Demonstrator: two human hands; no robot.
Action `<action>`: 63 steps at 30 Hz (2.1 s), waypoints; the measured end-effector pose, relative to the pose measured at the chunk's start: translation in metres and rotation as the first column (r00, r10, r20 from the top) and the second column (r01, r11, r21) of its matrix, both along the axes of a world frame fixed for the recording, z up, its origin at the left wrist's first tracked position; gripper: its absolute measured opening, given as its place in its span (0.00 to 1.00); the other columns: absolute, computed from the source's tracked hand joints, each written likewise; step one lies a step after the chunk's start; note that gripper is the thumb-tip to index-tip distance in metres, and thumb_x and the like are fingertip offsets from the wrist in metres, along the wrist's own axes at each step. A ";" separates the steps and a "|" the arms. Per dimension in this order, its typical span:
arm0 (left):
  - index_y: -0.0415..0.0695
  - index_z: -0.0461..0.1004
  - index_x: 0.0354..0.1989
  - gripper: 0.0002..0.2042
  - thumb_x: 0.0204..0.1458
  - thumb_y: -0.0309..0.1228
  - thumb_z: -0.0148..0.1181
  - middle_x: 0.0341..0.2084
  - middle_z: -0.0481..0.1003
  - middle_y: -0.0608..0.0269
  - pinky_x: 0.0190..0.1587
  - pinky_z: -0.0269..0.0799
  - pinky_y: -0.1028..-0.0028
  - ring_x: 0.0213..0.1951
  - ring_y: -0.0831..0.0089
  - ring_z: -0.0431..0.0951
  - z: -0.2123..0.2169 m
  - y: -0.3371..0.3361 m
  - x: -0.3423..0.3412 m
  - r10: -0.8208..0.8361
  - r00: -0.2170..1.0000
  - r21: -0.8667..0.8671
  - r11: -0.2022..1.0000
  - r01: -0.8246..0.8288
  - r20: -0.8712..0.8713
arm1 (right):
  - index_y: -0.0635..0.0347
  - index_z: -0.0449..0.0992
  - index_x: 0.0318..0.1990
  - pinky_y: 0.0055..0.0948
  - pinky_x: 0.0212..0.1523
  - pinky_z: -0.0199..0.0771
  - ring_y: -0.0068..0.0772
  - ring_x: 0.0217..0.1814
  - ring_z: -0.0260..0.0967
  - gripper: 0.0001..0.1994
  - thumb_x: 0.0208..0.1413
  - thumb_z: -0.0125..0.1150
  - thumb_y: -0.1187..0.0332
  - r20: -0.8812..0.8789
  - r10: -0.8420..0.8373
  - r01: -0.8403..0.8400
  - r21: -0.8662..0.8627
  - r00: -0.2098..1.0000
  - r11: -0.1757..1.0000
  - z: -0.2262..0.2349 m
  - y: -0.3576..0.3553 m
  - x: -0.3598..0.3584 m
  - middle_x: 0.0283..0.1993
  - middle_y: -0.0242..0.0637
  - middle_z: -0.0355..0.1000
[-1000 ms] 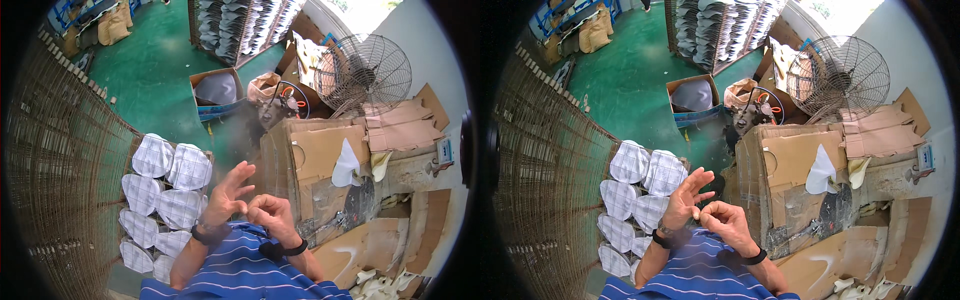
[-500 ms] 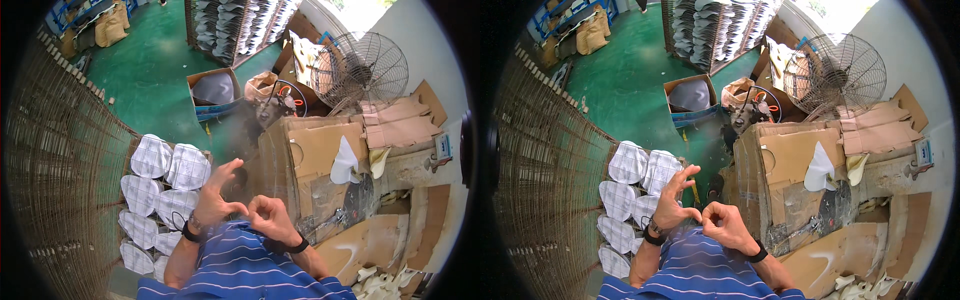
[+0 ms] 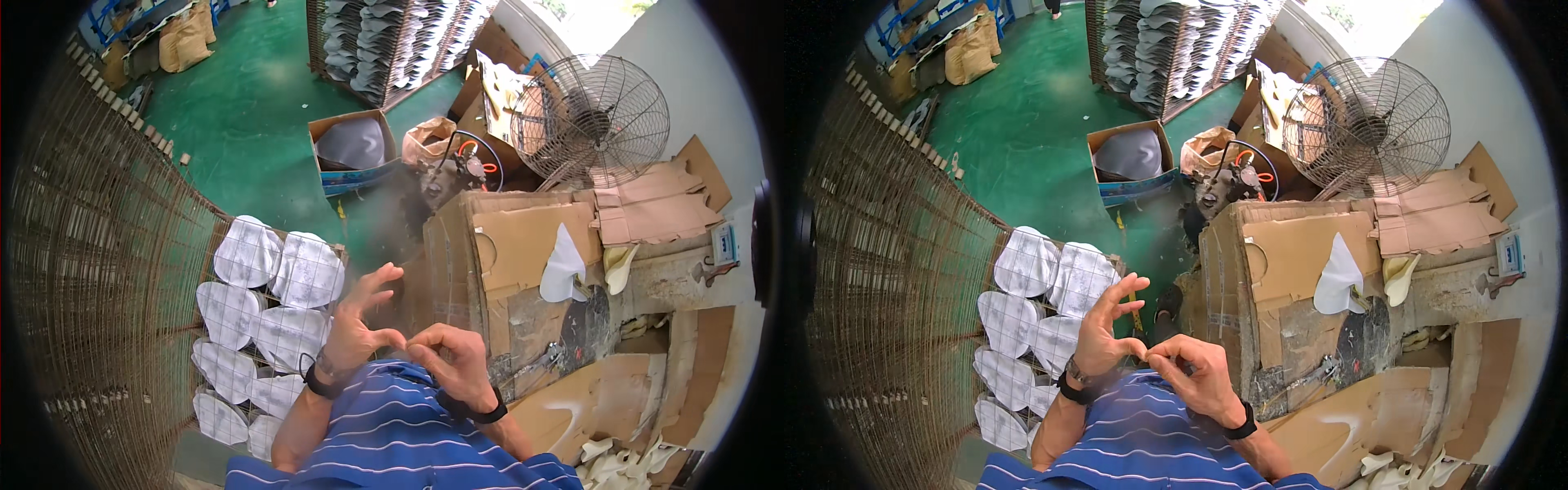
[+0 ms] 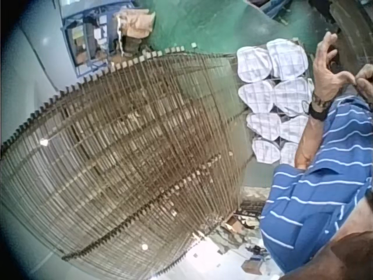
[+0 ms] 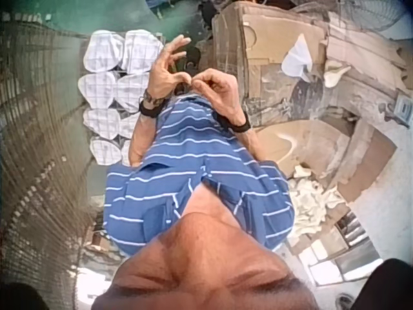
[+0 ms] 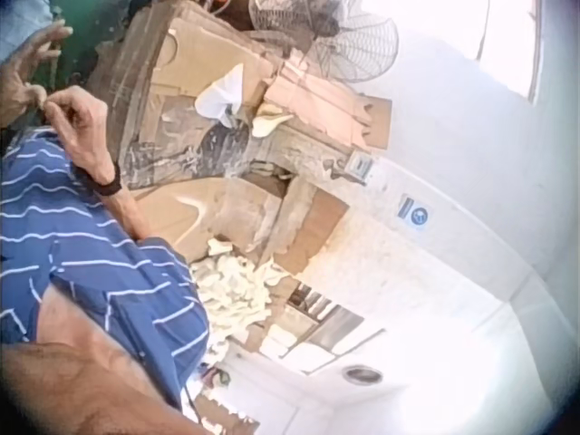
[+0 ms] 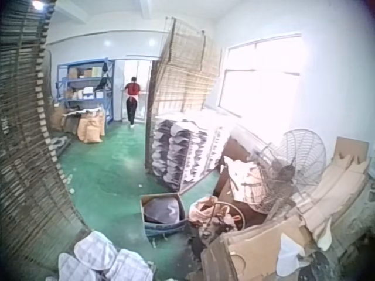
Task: The person retrieves white foam shoe parts from a box and places them on a cardboard work surface. They spray each part with a handheld spray gun, flip it to spray the other side, and then place it on a wire rack.
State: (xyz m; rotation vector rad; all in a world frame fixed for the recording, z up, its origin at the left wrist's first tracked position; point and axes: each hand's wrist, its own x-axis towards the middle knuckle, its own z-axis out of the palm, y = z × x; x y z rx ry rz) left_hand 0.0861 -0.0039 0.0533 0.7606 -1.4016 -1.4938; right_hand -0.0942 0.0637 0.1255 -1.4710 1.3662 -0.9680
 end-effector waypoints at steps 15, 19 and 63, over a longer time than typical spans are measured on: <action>0.45 0.60 0.69 0.53 0.27 0.40 0.82 0.62 0.68 0.55 0.61 0.70 0.63 0.65 0.63 0.67 0.018 0.003 0.009 0.016 0.881 -0.312 0.938 0.151 0.474 | 0.61 0.75 0.30 0.28 0.24 0.68 0.32 0.24 0.70 0.07 0.44 0.66 0.80 -0.462 0.129 -0.308 -0.337 0.877 0.890 -0.009 0.006 -0.010 0.26 0.38 0.70; 0.44 0.61 0.68 0.54 0.26 0.41 0.82 0.62 0.69 0.55 0.61 0.71 0.63 0.64 0.63 0.68 0.021 0.004 0.001 -0.059 0.952 -0.263 0.954 0.142 0.300 | 0.61 0.73 0.30 0.23 0.27 0.66 0.21 0.27 0.65 0.03 0.48 0.60 0.79 0.144 0.186 -0.189 0.005 0.972 0.982 -0.020 0.015 -0.012 0.28 0.31 0.70; 0.40 0.63 0.67 0.48 0.32 0.34 0.81 0.60 0.70 0.55 0.58 0.74 0.64 0.63 0.63 0.69 0.000 0.018 -0.053 -0.114 0.993 0.002 0.993 0.114 0.036 | 0.61 0.76 0.31 0.27 0.22 0.66 0.29 0.23 0.68 0.07 0.46 0.68 0.79 -0.172 -0.185 0.106 -0.389 0.967 0.915 -0.013 0.040 -0.035 0.27 0.35 0.73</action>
